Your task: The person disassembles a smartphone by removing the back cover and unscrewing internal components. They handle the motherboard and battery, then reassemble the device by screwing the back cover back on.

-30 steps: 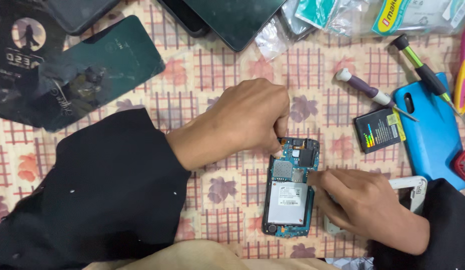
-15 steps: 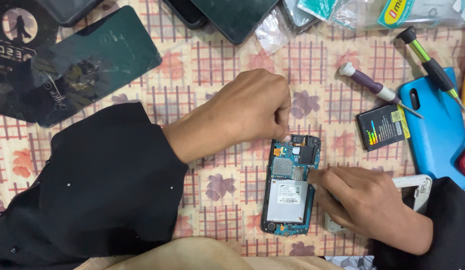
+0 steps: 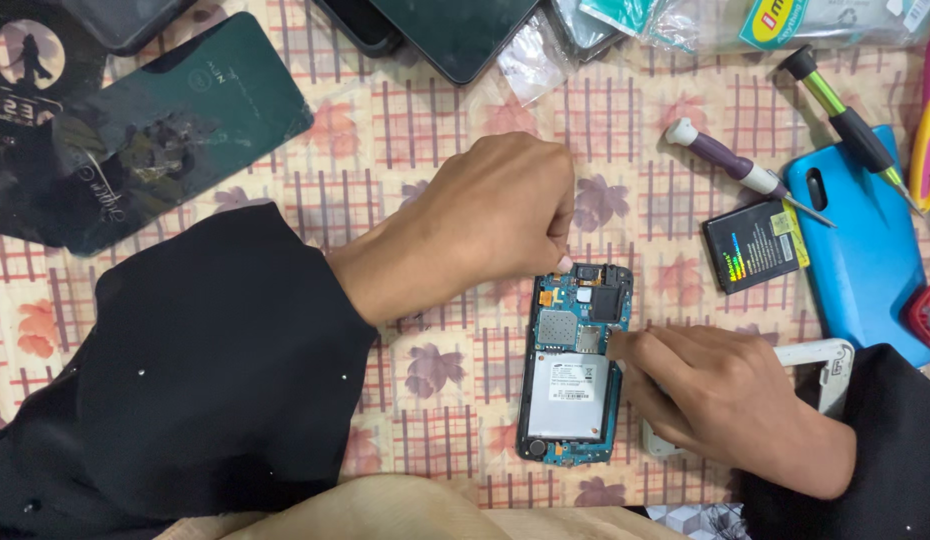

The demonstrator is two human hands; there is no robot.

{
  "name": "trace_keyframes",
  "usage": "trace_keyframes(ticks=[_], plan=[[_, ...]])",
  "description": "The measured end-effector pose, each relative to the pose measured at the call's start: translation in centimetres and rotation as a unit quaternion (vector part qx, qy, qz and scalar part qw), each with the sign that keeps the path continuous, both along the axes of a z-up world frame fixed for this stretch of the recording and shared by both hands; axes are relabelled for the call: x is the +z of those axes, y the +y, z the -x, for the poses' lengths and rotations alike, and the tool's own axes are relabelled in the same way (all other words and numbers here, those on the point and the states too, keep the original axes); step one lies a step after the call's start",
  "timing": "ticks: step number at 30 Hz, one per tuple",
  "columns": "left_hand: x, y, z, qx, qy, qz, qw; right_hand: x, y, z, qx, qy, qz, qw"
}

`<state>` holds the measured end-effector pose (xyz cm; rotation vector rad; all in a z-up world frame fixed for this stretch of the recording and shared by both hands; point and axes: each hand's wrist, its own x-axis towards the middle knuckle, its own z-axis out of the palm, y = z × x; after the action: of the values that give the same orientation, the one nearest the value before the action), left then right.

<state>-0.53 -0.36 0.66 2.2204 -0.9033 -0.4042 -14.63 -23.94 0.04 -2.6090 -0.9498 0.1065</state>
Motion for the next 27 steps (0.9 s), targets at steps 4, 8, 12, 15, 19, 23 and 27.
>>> trace_keyframes(ticks=[4,8,12,15,19,23,27], plan=[[1.0,0.1,1.9,-0.006,-0.097,-0.019,0.995,0.0,0.1,0.0,-0.002,-0.004,-0.007,1.0],[1.5,0.5,3.7,-0.047,-0.185,-0.004,0.982,-0.1,0.0,0.0,-0.005,-0.006,-0.01,1.0],[1.7,0.6,3.4,-0.066,-0.176,-0.022,0.982,-0.1,-0.1,-0.2,-0.006,-0.002,-0.02,1.0],[1.9,0.7,3.3,-0.092,-0.154,-0.057,0.982,-0.1,0.0,-0.3,-0.007,0.006,-0.022,1.0],[1.9,1.1,3.6,-0.109,-0.198,0.015,0.974,-0.1,0.0,-0.3,-0.008,0.01,-0.021,1.0],[1.6,1.1,3.5,-0.112,-0.211,-0.004,0.971,-0.1,0.0,-0.4,-0.005,0.005,-0.026,1.0],[1.6,1.1,3.5,-0.115,-0.22,0.003,0.969,0.0,0.1,-0.4,-0.008,0.01,-0.013,1.0]])
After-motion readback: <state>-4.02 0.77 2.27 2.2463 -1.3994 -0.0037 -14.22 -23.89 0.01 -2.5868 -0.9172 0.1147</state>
